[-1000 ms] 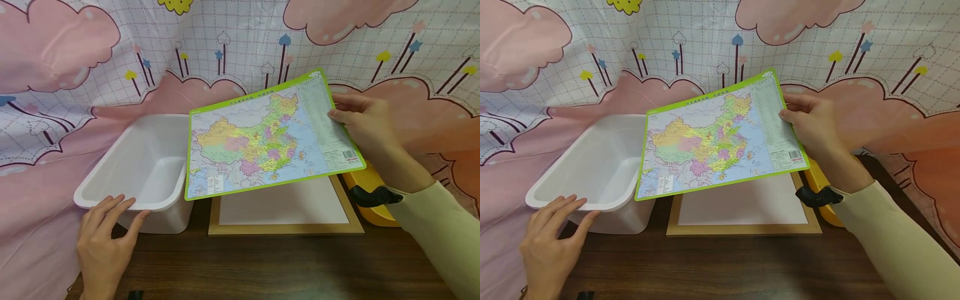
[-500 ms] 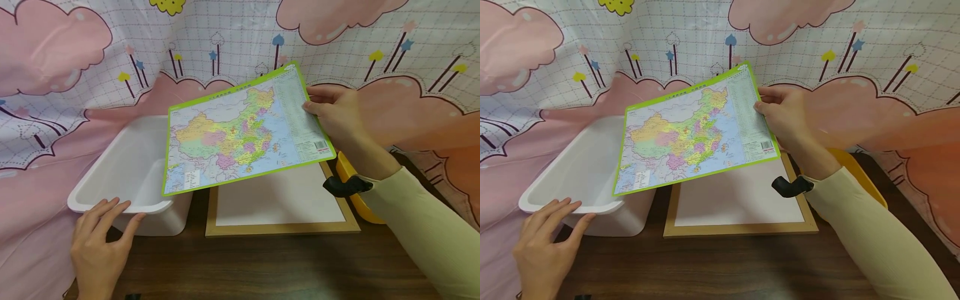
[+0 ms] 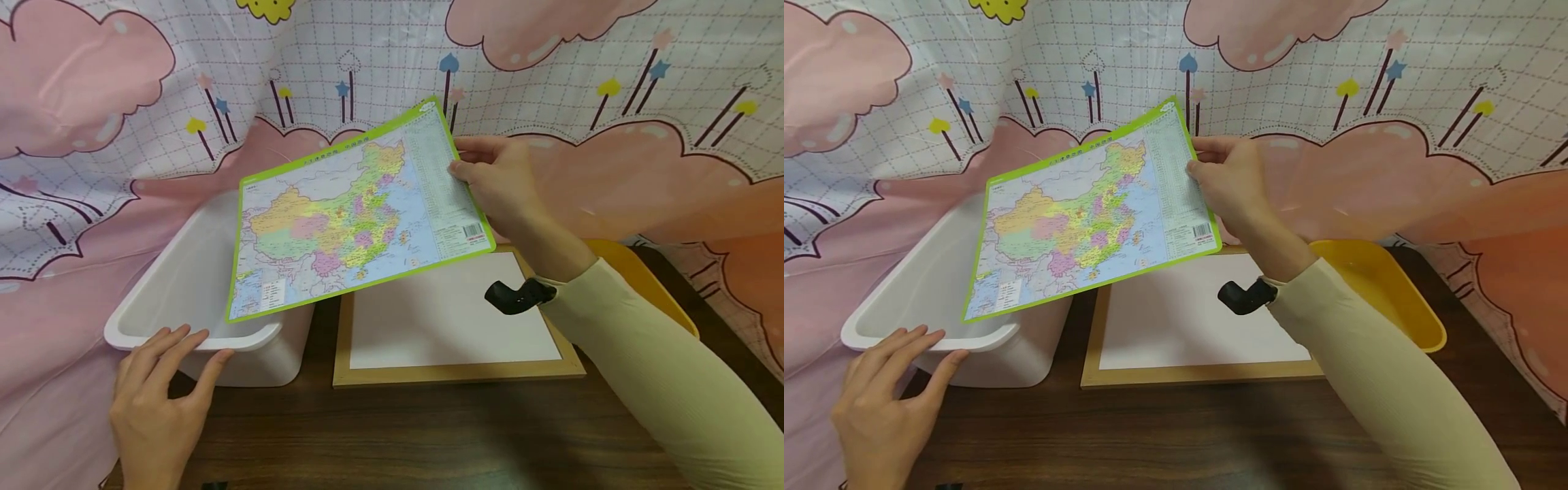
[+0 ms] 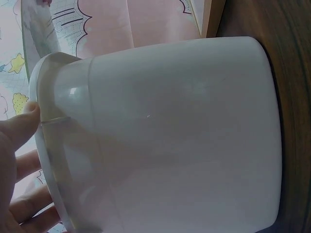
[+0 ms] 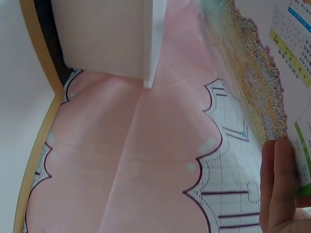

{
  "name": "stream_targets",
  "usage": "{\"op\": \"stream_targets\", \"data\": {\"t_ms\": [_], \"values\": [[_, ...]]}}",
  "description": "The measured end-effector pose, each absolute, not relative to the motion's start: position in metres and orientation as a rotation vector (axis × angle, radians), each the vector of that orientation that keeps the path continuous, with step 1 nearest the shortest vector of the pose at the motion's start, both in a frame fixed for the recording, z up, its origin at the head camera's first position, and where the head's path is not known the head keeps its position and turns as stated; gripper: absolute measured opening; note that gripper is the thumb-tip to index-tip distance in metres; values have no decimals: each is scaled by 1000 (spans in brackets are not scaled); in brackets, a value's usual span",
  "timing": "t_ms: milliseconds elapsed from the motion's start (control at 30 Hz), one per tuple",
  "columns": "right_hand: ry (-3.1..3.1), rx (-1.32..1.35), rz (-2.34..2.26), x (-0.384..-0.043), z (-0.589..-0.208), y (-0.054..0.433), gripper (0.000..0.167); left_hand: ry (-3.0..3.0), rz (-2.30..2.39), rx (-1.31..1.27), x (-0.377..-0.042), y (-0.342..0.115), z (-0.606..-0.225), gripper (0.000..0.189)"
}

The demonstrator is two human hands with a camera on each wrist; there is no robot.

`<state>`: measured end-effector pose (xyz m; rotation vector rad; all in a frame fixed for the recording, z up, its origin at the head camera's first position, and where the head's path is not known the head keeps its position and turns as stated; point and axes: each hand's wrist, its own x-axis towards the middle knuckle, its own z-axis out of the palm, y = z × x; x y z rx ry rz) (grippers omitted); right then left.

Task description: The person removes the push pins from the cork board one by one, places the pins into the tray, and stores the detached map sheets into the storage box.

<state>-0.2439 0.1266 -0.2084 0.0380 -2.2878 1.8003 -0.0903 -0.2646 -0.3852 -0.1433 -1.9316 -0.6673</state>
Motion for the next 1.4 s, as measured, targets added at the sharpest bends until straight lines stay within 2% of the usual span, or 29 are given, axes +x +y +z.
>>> {"op": "stream_targets", "data": {"t_ms": [1400], "values": [[-2320,89,1769,-266,-223,44,35,-1897,-687,-141,-92,-265,-388,62]]}}
